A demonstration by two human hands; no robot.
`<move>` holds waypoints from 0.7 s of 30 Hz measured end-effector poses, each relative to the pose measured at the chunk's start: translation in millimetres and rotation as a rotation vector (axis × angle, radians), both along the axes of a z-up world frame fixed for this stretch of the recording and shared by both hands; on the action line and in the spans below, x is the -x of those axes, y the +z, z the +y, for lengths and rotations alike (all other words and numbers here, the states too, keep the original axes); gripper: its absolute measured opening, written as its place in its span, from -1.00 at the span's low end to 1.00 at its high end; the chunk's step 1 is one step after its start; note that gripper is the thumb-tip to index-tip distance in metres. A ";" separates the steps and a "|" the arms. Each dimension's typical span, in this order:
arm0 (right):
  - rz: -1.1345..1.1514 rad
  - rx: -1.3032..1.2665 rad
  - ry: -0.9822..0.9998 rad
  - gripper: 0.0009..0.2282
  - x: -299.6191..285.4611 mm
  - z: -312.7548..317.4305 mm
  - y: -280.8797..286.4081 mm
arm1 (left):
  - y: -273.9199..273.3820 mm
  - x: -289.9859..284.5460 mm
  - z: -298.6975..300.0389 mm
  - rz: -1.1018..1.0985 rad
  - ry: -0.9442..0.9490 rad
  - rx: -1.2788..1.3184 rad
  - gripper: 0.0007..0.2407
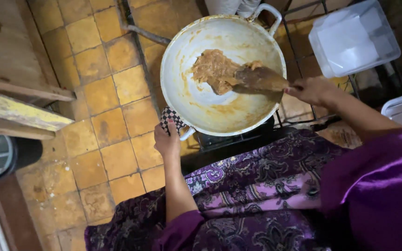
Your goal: Stirring a thick brown paste in a large wok over a floor-level stove using a wooden spatula
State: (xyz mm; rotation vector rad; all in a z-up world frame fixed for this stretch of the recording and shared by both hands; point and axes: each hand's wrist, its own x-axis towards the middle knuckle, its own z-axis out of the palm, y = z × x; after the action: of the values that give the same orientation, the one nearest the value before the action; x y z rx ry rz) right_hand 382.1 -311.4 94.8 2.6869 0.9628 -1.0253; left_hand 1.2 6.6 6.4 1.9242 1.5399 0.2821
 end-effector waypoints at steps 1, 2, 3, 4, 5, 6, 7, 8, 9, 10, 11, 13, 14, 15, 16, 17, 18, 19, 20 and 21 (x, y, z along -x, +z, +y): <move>0.049 -0.019 -0.035 -0.40 3.8 -4.6 3.0 | 1.0 -1.8 0.2 0.016 0.011 -0.010 -0.61; 0.097 -0.038 -0.069 -0.40 7.7 -9.3 6.3 | 2.2 -3.4 0.4 0.033 0.021 -0.020 -0.62; 0.092 -0.036 -0.060 -0.40 11.2 -13.8 10.4 | -1.9 -4.0 1.5 0.027 0.030 -0.018 -0.62; 0.086 -0.035 -0.071 -0.41 14.6 -18.3 14.3 | -6.0 -4.7 2.6 0.035 0.047 -0.014 -0.63; 0.083 -0.031 -0.082 -0.42 18.5 -24.6 18.2 | -10.7 -4.1 1.2 0.045 0.065 -0.005 -0.63; 0.080 -0.024 -0.072 -0.42 15.9 -27.8 12.3 | 1.9 -8.7 -2.4 0.043 0.075 0.001 -0.63; 0.036 0.032 -0.067 -0.43 14.0 -31.1 6.0 | 14.3 -12.2 -5.8 0.008 0.087 0.021 -0.60; -0.008 0.087 -0.061 -0.44 11.8 -34.5 0.0 | 27.1 -16.0 -8.9 -0.027 0.099 0.040 -0.56; -0.011 0.086 -0.054 -0.44 14.4 -38.4 4.5 | 29.5 -15.7 -10.1 -0.030 0.106 0.039 -0.56; -0.039 0.099 -0.035 -0.41 16.4 -42.5 9.2 | 32.3 -16.0 -11.6 -0.015 0.134 0.066 -0.53; -0.068 0.111 -0.022 -0.38 19.3 -48.9 13.8 | 34.7 -17.5 -13.2 -0.002 0.156 0.094 -0.49; -0.061 0.120 -0.068 -0.44 25.0 -49.7 32.7 | 12.7 -16.9 -4.7 0.014 0.146 0.052 -0.50; -0.051 0.131 -0.117 -0.50 29.4 -51.3 41.6 | 0.9 -16.2 -1.0 0.033 0.134 0.011 -0.51; -0.052 0.137 -0.124 -0.50 31.0 -55.0 45.0 | 5.2 -16.3 -1.1 0.032 0.127 0.017 -0.51; -0.041 0.146 -0.129 -0.50 32.9 -58.8 48.1 | 9.2 -16.1 -1.4 0.032 0.114 0.005 -0.52; -0.030 0.155 -0.130 -0.51 33.8 -62.0 51.0 | 12.8 -15.6 -2.2 0.031 0.105 -0.007 -0.52; -0.032 0.161 -0.134 -0.51 36.7 -64.4 55.9 | 8.6 -16.1 -1.2 0.030 0.102 -0.001 -0.52; -0.051 0.210 -0.149 -0.49 38.9 -65.5 61.1 | 4.3 -15.8 -0.4 0.040 0.104 0.013 -0.49; -0.069 0.258 -0.164 -0.47 41.7 -66.0 66.6 | 0.1 -15.1 0.9 0.050 0.106 0.027 -0.47; -0.074 0.263 -0.161 -0.47 41.2 -72.6 65.3 | 8.9 -16.8 -0.2 0.047 0.109 0.033 -0.47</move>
State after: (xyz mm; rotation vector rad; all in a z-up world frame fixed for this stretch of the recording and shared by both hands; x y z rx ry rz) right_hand 340.9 -384.0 160.1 2.5917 0.5610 -0.9933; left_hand 18.0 6.4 15.3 1.8365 1.6734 0.2591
